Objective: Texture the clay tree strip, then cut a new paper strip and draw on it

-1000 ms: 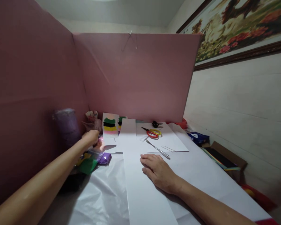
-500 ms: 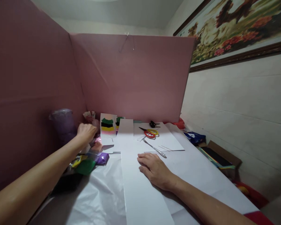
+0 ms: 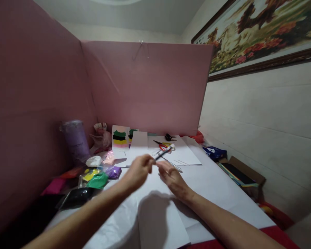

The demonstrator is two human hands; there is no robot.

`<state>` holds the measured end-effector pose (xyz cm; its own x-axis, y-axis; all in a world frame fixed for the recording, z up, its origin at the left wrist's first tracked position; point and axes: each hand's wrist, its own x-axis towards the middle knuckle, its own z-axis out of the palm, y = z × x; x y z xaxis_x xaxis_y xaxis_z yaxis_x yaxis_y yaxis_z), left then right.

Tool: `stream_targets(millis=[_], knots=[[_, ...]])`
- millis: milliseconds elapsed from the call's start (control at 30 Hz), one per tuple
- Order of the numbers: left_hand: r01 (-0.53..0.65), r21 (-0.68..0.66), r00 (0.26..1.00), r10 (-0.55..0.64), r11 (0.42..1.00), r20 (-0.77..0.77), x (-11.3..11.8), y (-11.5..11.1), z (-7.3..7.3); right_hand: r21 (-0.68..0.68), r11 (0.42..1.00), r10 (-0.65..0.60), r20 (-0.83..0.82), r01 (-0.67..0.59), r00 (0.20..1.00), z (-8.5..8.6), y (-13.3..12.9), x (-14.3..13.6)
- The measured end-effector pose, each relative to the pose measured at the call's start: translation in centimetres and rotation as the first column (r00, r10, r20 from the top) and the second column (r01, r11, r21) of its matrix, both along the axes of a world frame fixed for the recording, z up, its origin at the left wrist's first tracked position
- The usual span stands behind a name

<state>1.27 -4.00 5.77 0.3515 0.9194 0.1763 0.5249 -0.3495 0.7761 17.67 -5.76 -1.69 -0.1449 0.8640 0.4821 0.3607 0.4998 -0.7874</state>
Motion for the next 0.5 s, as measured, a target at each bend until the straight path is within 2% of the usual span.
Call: stream_targets(millis=[100, 167, 267, 333, 433, 500], knots=[[0.063, -0.035, 0.993, -0.059, 0.997, 0.104, 3.0, -0.8, -4.0, -0.069, 0.998, -0.024, -0.312, 0.002, 0.95, 0.1, 0.4, 0.2], [0.072, 0.008, 0.992, -0.073, 0.997, 0.105, 3.8, -0.7, -5.3, -0.109, 0.994, -0.066, -0.421, 0.022, 0.905, 0.3, 0.5, 0.3], [0.096, 0.095, 0.994, -0.101, 0.991, 0.046, 3.5, -0.6, -5.9, -0.179, 0.983, -0.13, -0.502, 0.045, 0.855, 0.5, 0.4, 0.1], [0.083, 0.133, 0.995, -0.074, 0.988, -0.071, 3.1, -0.8, -5.9, -0.233, 0.972, -0.142, -0.527, 0.019, 0.838, 0.6, 0.3, 0.0], [0.057, 0.14, 0.959, -0.016, 0.989, -0.283, 2.8, -1.6, -5.6, -0.283, 0.959, -0.153, -0.564, -0.016, 0.812, 0.6, 0.0, -0.3], [0.072, 0.129, 0.94, -0.024, 0.989, -0.34, 2.9, -2.1, -5.4, -0.306, 0.952, -0.189, -0.594, -0.003, 0.782, 0.6, -0.1, -0.4]])
